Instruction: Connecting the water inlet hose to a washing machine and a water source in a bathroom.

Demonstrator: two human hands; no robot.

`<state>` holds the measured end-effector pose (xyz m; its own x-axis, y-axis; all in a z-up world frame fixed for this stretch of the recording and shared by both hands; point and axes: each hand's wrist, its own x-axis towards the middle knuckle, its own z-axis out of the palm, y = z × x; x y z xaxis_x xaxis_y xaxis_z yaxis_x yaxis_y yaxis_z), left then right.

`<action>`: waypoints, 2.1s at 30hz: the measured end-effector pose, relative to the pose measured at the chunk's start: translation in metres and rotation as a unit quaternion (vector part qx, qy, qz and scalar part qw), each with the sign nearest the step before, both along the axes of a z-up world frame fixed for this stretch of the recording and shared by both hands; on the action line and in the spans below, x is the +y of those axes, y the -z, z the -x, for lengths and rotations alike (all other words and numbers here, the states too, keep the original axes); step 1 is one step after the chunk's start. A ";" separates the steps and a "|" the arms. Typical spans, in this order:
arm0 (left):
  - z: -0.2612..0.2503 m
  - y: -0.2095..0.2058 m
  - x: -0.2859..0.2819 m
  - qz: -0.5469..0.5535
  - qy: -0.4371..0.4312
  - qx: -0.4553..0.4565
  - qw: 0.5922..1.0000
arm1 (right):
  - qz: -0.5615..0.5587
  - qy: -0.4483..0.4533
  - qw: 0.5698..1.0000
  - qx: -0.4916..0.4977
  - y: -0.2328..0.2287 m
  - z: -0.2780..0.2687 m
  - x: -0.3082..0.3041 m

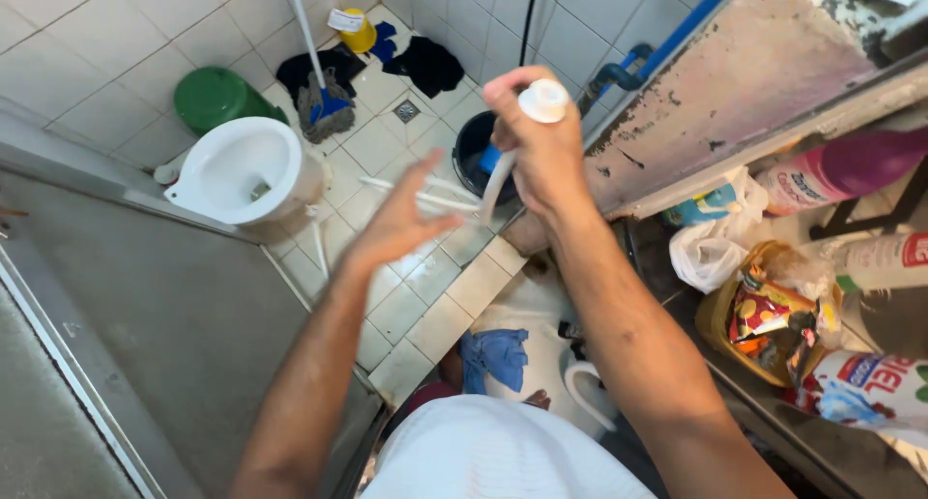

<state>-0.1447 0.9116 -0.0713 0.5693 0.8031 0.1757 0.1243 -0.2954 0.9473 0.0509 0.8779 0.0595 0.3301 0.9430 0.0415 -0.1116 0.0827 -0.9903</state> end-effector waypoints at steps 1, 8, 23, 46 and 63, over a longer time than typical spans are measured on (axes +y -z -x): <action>-0.018 -0.017 -0.019 -0.054 0.048 -0.021 0.997 | -0.053 0.001 0.997 0.057 -0.013 -0.002 -0.007; -0.073 0.000 -0.059 0.077 0.073 0.051 0.993 | -0.145 0.081 0.953 0.255 -0.043 -0.051 -0.093; 0.011 0.151 -0.035 0.227 -0.177 0.173 0.942 | -0.104 0.136 0.979 0.110 -0.008 -0.081 -0.208; -0.035 0.179 -0.141 0.217 0.003 -0.115 0.969 | 0.192 -0.187 0.953 0.140 0.154 0.022 0.010; -0.049 0.138 -0.015 0.254 -0.053 -0.297 0.919 | 0.105 -0.180 0.977 0.052 0.189 0.014 -0.017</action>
